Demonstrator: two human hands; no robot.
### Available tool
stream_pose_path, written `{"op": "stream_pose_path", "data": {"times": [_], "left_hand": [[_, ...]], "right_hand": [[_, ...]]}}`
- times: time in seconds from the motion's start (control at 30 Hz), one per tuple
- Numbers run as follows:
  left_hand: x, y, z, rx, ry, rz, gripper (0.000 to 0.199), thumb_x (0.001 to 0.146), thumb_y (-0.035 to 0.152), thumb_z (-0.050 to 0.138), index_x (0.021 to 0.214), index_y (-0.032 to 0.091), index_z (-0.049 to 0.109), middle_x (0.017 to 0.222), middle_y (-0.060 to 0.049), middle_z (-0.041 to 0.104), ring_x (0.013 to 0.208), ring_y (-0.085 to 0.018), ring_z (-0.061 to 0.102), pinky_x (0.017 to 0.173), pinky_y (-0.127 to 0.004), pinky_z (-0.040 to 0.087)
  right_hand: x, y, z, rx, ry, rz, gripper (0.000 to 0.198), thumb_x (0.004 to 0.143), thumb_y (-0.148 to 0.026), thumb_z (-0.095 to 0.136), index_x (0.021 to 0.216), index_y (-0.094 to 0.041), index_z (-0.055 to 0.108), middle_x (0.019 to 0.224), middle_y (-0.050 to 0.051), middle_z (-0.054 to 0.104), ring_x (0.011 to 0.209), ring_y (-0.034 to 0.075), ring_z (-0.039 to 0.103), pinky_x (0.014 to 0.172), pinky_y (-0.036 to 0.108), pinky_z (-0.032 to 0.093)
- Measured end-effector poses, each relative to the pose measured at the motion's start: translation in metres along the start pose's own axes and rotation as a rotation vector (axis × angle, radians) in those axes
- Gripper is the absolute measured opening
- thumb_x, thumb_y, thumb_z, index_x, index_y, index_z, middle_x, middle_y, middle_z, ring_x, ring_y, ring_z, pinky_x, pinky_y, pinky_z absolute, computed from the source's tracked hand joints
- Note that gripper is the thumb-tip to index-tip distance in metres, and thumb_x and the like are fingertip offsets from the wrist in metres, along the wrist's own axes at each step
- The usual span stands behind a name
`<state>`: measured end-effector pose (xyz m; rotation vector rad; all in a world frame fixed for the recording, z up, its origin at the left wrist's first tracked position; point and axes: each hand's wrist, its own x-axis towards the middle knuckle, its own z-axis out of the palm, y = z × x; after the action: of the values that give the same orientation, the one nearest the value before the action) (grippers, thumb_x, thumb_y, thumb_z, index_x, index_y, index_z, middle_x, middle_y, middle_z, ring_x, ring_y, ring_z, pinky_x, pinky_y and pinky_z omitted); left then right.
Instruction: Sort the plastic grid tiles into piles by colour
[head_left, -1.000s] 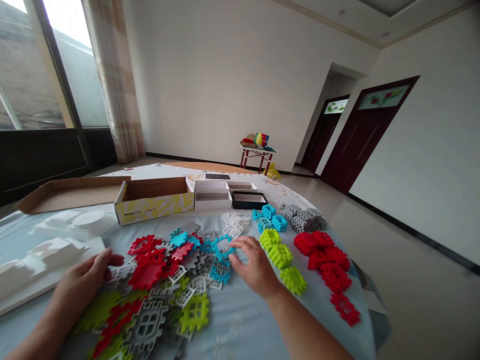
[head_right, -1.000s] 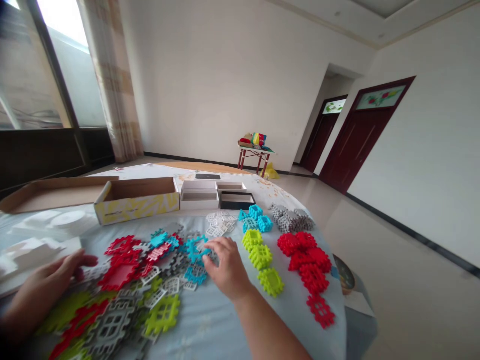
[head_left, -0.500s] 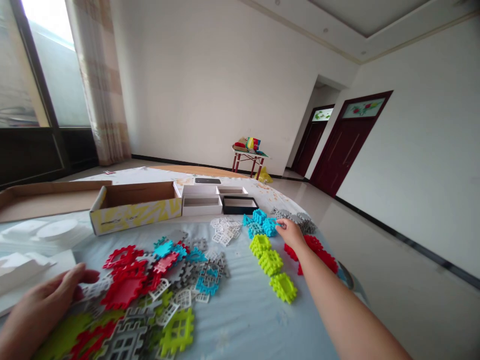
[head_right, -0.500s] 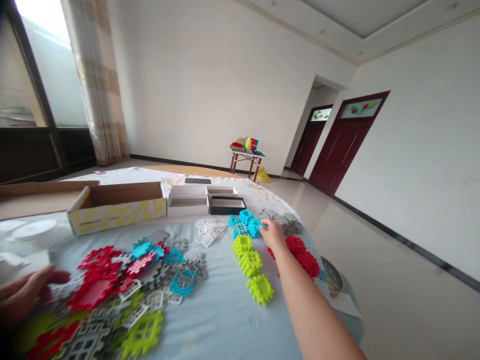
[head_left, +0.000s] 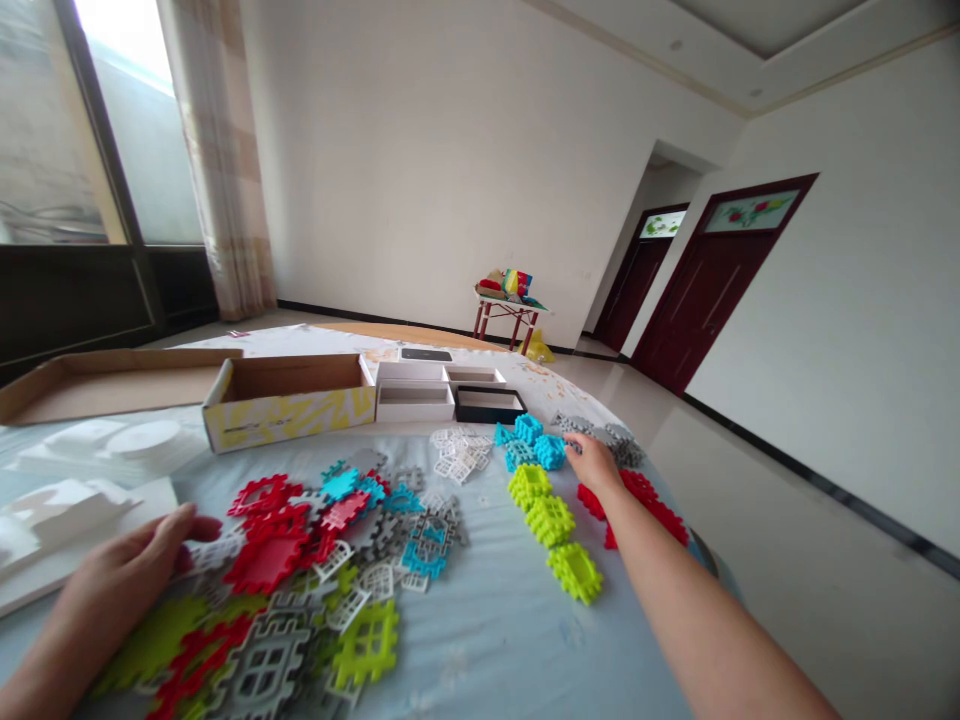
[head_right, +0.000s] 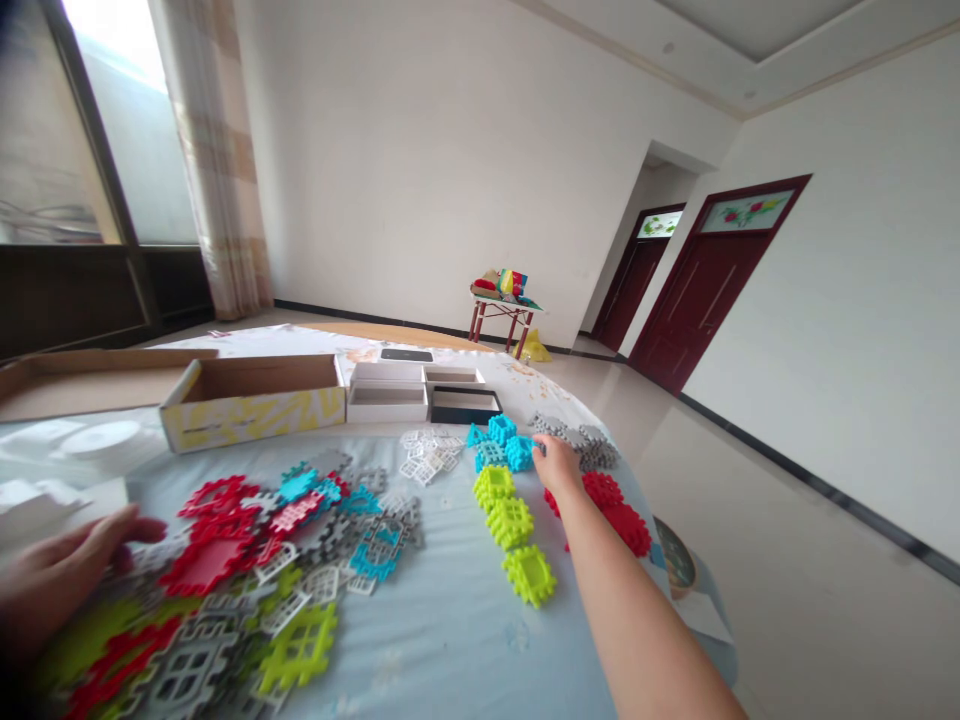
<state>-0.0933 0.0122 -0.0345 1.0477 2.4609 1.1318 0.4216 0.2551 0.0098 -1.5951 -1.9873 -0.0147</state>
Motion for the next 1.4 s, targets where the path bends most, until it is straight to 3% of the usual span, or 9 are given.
{"op": "stream_pose_path", "data": {"times": [0.17, 0.33, 0.57, 0.73, 0.87, 1.1, 1.23, 1.3, 1.4], "left_hand": [[-0.022, 0.03, -0.012, -0.1, -0.073, -0.039, 0.052, 0.068, 0.058, 0.037, 0.08, 0.015, 0.065, 0.05, 0.001, 0.056, 0.053, -0.016, 0.051, 0.054, -0.025, 0.038], [-0.025, 0.032, -0.011, -0.147, -0.094, -0.027, 0.053, 0.07, 0.057, 0.038, 0.083, 0.013, 0.064, 0.049, 0.002, 0.053, 0.05, -0.014, 0.046, 0.051, -0.025, 0.035], [-0.027, 0.034, -0.013, -0.177, -0.09, -0.015, 0.051, 0.072, 0.056, 0.038, 0.08, 0.012, 0.064, 0.049, 0.002, 0.052, 0.049, -0.014, 0.046, 0.053, -0.026, 0.035], [-0.028, 0.036, -0.014, -0.19, -0.096, -0.015, 0.049, 0.072, 0.055, 0.039, 0.08, 0.012, 0.063, 0.049, 0.002, 0.052, 0.051, -0.015, 0.046, 0.055, -0.026, 0.036], [-0.027, 0.034, -0.013, -0.187, -0.107, -0.019, 0.051, 0.072, 0.056, 0.038, 0.081, 0.012, 0.063, 0.049, 0.002, 0.052, 0.052, -0.015, 0.047, 0.053, -0.026, 0.035], [-0.027, 0.035, -0.012, -0.191, -0.094, -0.025, 0.05, 0.072, 0.054, 0.038, 0.081, 0.012, 0.063, 0.049, 0.002, 0.051, 0.051, -0.014, 0.046, 0.052, -0.025, 0.034], [-0.027, 0.035, -0.012, -0.176, -0.093, -0.019, 0.049, 0.072, 0.054, 0.038, 0.081, 0.013, 0.064, 0.048, 0.002, 0.051, 0.05, -0.014, 0.046, 0.053, -0.025, 0.035], [-0.027, 0.035, -0.012, -0.171, -0.091, -0.029, 0.051, 0.072, 0.056, 0.039, 0.082, 0.013, 0.064, 0.049, 0.002, 0.052, 0.05, -0.014, 0.046, 0.052, -0.025, 0.035], [-0.026, 0.034, -0.012, -0.147, -0.086, -0.038, 0.052, 0.071, 0.057, 0.038, 0.084, 0.014, 0.064, 0.05, 0.002, 0.053, 0.05, -0.015, 0.047, 0.05, -0.025, 0.036]], "right_hand": [[-0.007, -0.028, -0.005, 0.05, 0.002, -0.109, 0.026, 0.077, -0.019, 0.048, 0.096, -0.017, 0.065, 0.102, 0.009, 0.066, 0.1, 0.022, 0.057, 0.093, 0.035, 0.039], [-0.038, -0.096, -0.002, 0.183, -0.063, -0.282, 0.024, 0.081, -0.024, 0.048, 0.097, -0.02, 0.064, 0.1, 0.004, 0.066, 0.097, 0.017, 0.058, 0.088, 0.029, 0.043], [-0.107, -0.18, 0.0, 0.498, -0.354, -0.557, 0.02, 0.074, -0.023, 0.062, 0.094, -0.021, 0.065, 0.094, 0.003, 0.065, 0.094, 0.019, 0.056, 0.087, 0.034, 0.042], [-0.12, -0.181, 0.01, 0.369, -0.397, -0.535, 0.029, 0.069, -0.02, 0.068, 0.098, -0.022, 0.063, 0.101, 0.005, 0.062, 0.101, 0.022, 0.051, 0.089, 0.038, 0.039], [-0.123, -0.176, 0.015, 0.329, -0.36, -0.546, 0.014, 0.07, -0.017, 0.066, 0.084, -0.02, 0.064, 0.1, 0.005, 0.061, 0.1, 0.022, 0.051, 0.089, 0.038, 0.038], [-0.118, -0.176, 0.0, 0.535, -0.258, -0.463, 0.018, 0.085, -0.021, 0.046, 0.095, -0.019, 0.061, 0.09, 0.005, 0.064, 0.089, 0.018, 0.057, 0.08, 0.032, 0.045], [-0.116, -0.17, 0.004, 0.691, -0.394, -0.3, 0.024, 0.086, -0.03, 0.043, 0.099, -0.018, 0.06, 0.084, 0.004, 0.068, 0.077, 0.016, 0.062, 0.069, 0.028, 0.05], [-0.117, -0.167, 0.011, 0.695, -0.456, -0.286, 0.024, 0.086, -0.029, 0.044, 0.098, -0.018, 0.062, 0.081, 0.003, 0.069, 0.075, 0.017, 0.063, 0.068, 0.028, 0.05], [-0.118, -0.165, 0.019, 0.577, -0.36, -0.318, 0.022, 0.082, -0.025, 0.048, 0.096, -0.017, 0.063, 0.088, 0.006, 0.068, 0.083, 0.019, 0.061, 0.074, 0.031, 0.049]]}}
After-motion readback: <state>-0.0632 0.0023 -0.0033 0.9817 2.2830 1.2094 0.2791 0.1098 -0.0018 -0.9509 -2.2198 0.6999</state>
